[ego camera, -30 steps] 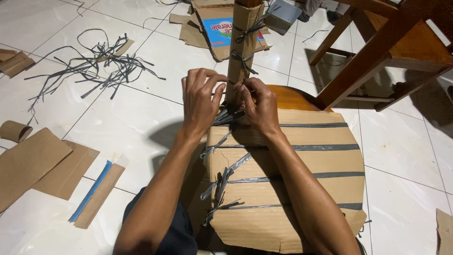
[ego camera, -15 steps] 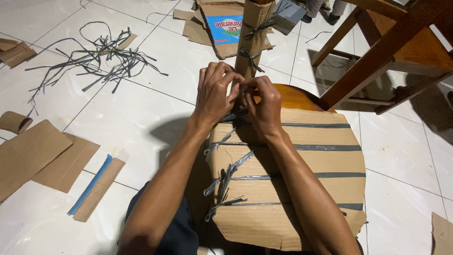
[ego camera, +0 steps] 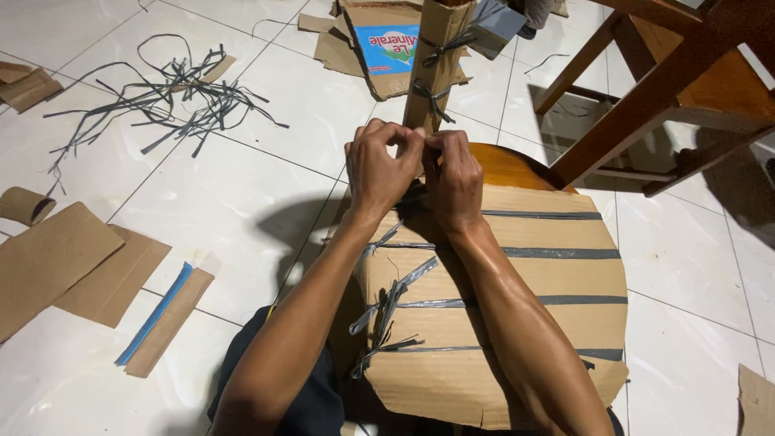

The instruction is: Wrapping wooden chair legs with cardboard and securing them with plastic ties

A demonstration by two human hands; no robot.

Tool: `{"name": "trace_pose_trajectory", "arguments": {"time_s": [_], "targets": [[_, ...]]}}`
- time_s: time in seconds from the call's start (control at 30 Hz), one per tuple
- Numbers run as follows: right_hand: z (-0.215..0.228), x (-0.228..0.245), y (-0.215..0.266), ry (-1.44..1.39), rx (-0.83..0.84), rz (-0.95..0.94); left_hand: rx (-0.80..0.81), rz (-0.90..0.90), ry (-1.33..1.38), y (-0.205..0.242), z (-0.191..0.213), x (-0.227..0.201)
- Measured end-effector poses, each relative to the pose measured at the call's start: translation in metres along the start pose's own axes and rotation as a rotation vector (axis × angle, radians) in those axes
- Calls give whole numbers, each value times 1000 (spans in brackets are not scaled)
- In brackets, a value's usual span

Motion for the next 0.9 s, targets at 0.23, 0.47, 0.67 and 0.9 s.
{"name": "trace_pose_trajectory", "arguments": {"time_s": [0.23, 0.47, 0.67, 0.9], "targets": [[5, 8, -3, -39, -14, 59, 119, 342, 371, 5, -21, 40], [14, 12, -8, -98, -23, -1, 59, 303, 440, 3, -20, 44], [10, -12, 1, -223, 61, -161, -68, 282, 398, 2, -21, 61], [-1, -33, 17, -284, 240, -340, -97, 200, 402, -6, -20, 66]]}}
Point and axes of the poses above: each hand's wrist, its own y-axis away from the middle knuckle, its own z-axis out of the back of the hand, x = y × z, the point moved 9 cm from there along -y, towards the middle knuckle, and after that the axes turned 1 degree about -y, right-handed, at the moved point
